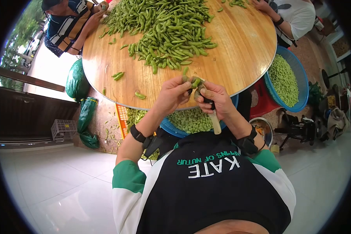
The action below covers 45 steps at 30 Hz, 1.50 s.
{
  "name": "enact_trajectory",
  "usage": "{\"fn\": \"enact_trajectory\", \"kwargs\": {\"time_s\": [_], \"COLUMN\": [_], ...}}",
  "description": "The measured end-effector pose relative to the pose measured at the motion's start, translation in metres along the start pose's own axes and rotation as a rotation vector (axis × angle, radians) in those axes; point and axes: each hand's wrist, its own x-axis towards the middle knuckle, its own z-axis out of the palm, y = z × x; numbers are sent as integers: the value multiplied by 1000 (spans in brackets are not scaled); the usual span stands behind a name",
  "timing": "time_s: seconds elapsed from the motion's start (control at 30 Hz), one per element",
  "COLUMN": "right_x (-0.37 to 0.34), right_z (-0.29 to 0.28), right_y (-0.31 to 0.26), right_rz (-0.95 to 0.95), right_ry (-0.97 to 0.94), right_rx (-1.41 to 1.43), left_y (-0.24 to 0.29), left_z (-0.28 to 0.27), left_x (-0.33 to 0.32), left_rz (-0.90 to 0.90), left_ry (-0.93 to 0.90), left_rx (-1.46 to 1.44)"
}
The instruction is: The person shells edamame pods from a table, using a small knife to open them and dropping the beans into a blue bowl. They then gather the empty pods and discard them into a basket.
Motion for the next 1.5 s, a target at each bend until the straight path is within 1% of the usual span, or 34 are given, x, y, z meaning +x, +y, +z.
{"fn": "enact_trajectory", "kwargs": {"time_s": [0.03,0.07,0.1,0.13,0.17,0.2,0.23,0.27,0.33,0.37,0.4,0.47,0.6,0.67,0.7,0.77,0.8,0.87,0.9,0.97,1.0,1.07,1.1,1.17,1.2,1.27,1.3,1.37,1.4,1.47,1.5], "right_x": [-1,-2,-2,-1,-1,1,1,2,-1,-3,-4,-3,-4,-8,-10,-14,-14,-11,-9,-4,-5,-8,-8,-10,-10,-11,-12,-18,-21,-26,-30], "right_z": [-3,-5,-7,-9,-10,-12,-14,-15,-12,-10,-10,-9,-9,-5,-3,0,-3,-14,-13,-7,-7,-4,-2,1,-2,-13,-14,-17,-20,-26,-23], "right_y": [-2,-3,-3,-3,-4,-3,-1,1,-1,-1,1,2,4,2,0,-6,-4,6,7,12,10,4,3,3,5,9,8,8,10,17,15], "right_rz": [42,85,86,117,147,146,158,168,171,181,185,210,186,120,120,40,40,-108,-108,-503,-505,-643,-641,-810,-809,-874,-875,-829,-830,-812,-809], "right_ry": [-64,-128,-129,-151,-173,-174,-120,-65,-82,-99,-98,-110,-118,-87,-87,38,38,156,156,282,281,357,356,320,322,279,275,238,240,184,181], "right_rx": [77,154,154,231,308,304,362,421,452,484,487,563,554,444,445,121,120,-386,-385,-893,-893,-1255,-1254,-1338,-1339,-1387,-1385,-1460,-1460,-1526,-1527], "left_y": [4,4,4,4,3,0,-2,-3,0,1,2,4,0,0,-1,-2,-4,-11,-13,-16,-16,-15,-15,-16,-17,-19,-19,-22,-25,-31,-31], "left_z": [-1,-3,-5,-6,-5,-1,3,6,14,14,14,16,15,21,23,28,30,36,39,44,48,53,54,57,59,61,60,57,57,56,56], "left_x": [-1,0,2,3,4,6,6,4,-2,-4,-6,-4,-2,-5,-6,-7,-7,-9,-9,-11,-12,-16,-18,-20,-23,-29,-31,-35,-38,-44,-47], "left_rz": [-124,-123,-174,-224,-222,-187,-152,-154,500,560,556,887,883,342,342,11,12,105,104,423,425,483,481,409,409,363,363,250,251,328,326], "left_ry": [-47,-46,-147,-249,-252,-102,49,47,55,89,91,59,74,161,161,209,208,257,256,273,273,251,253,259,257,227,231,173,171,130,133], "left_rx": [-169,-170,-255,-339,-338,-172,-6,-5,1025,1193,1193,1588,1508,883,884,396,395,682,683,1042,1043,1145,1145,1102,1101,1124,1126,1082,1083,1126,1123]}}
